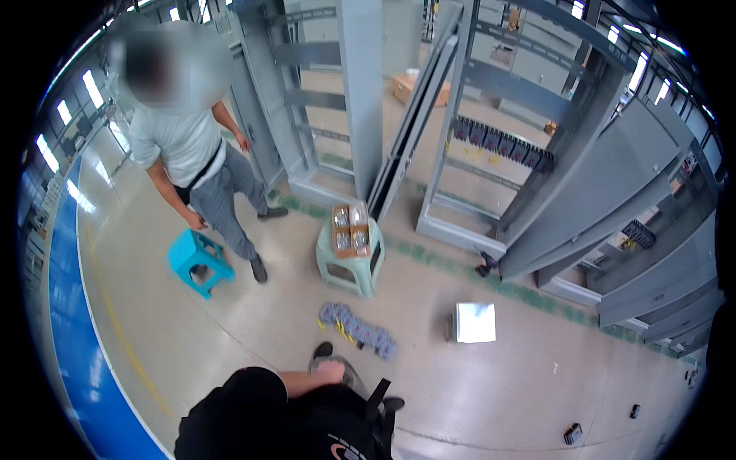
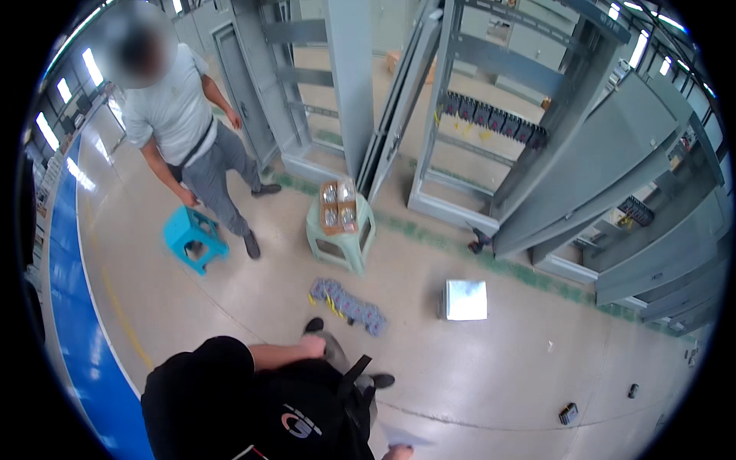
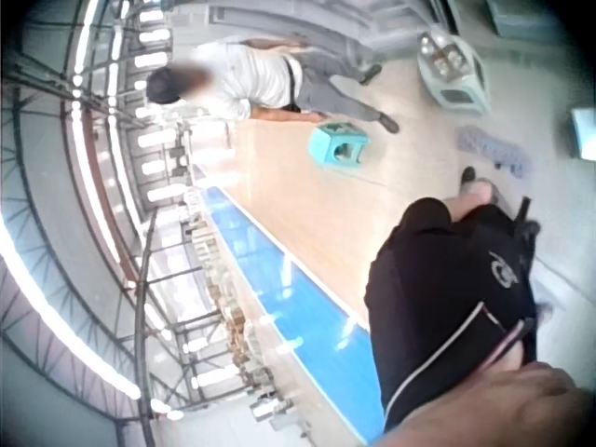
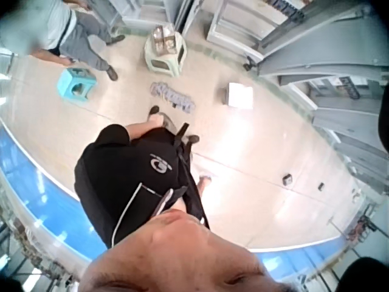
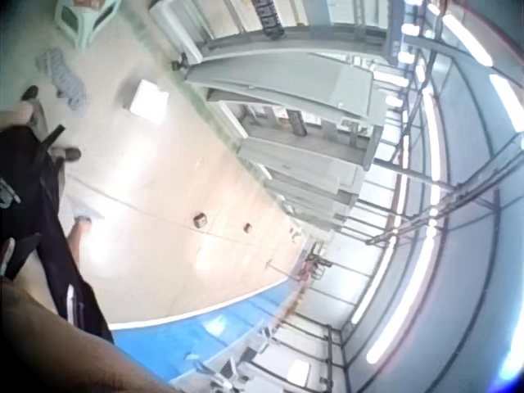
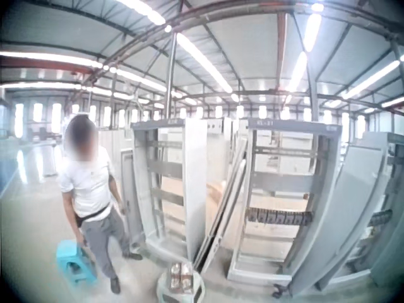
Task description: The person uses a power drill to install electrical components into a metal cabinet. They then walk to the floor, pick up a document, and compare it with several electrical components laid out on the ground.
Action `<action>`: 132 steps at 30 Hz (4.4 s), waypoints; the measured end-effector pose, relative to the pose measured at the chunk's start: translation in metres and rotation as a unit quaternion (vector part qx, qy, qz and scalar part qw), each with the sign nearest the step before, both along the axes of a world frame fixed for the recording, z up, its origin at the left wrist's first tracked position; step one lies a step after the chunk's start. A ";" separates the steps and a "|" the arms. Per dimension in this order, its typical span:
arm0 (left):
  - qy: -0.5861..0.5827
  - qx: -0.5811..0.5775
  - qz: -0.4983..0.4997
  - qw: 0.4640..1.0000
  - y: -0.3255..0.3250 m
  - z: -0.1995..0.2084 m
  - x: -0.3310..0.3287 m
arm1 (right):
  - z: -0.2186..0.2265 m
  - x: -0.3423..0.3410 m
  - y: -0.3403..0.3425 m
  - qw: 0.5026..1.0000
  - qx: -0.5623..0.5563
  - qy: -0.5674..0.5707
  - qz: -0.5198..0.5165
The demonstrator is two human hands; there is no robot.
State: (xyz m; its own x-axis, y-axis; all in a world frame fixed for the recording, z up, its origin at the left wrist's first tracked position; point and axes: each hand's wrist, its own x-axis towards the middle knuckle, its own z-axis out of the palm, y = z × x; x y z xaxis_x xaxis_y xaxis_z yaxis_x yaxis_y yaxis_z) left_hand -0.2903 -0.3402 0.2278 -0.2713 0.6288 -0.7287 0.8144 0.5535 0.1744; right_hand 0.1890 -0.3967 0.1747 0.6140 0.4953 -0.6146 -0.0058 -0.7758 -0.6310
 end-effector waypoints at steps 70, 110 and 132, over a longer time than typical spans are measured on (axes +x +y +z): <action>-0.036 0.125 0.563 0.816 -0.255 -0.060 -0.426 | -0.004 -0.624 0.260 0.885 0.084 -0.120 0.442; -0.127 0.133 0.610 0.771 -0.238 -0.055 -0.600 | -0.007 -0.842 0.207 0.886 -0.038 -0.094 0.453; -0.167 0.157 0.704 0.672 -0.290 -0.063 -0.787 | 0.036 -0.984 0.220 0.882 -0.002 -0.177 0.437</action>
